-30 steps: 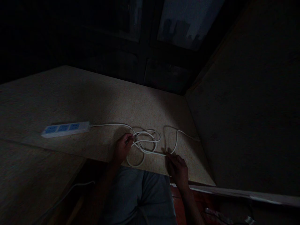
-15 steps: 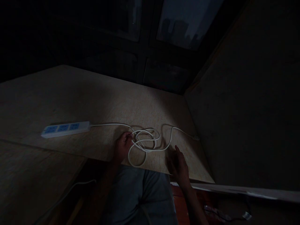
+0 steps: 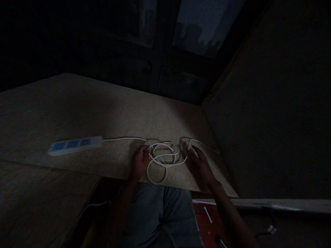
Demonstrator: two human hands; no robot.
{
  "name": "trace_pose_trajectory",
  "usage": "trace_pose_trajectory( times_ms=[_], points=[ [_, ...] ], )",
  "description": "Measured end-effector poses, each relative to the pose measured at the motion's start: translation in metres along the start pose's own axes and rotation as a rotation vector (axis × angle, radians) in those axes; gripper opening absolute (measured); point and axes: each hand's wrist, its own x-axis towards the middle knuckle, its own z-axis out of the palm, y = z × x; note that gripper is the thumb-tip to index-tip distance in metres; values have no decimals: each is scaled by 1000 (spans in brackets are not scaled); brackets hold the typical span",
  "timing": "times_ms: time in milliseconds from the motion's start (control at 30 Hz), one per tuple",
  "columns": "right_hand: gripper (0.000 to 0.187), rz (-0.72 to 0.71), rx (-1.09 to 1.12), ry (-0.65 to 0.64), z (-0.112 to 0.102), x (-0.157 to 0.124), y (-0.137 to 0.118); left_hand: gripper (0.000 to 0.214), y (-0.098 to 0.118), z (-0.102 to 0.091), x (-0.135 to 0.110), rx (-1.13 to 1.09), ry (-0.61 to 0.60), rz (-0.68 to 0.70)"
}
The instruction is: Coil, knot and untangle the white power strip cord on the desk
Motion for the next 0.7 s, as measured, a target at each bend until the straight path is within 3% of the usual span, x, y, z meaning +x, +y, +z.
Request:
trace_pose_trajectory(
  times_ms=[200, 333, 500, 700],
  points=[
    [28, -219, -326, -233, -21, 38, 12, 40, 1, 0, -1, -34, 12, 14],
    [29, -354, -421, -384, -37, 50, 8, 38, 0, 2, 0, -148, 15, 2],
    [35, -414, -522, -392, -44, 53, 18, 36, 2, 3, -1, -250, -35, -17],
    [19, -382, -526, -362, -61, 57, 6, 33, 3, 3, -1, -195, -47, 37]
  ],
)
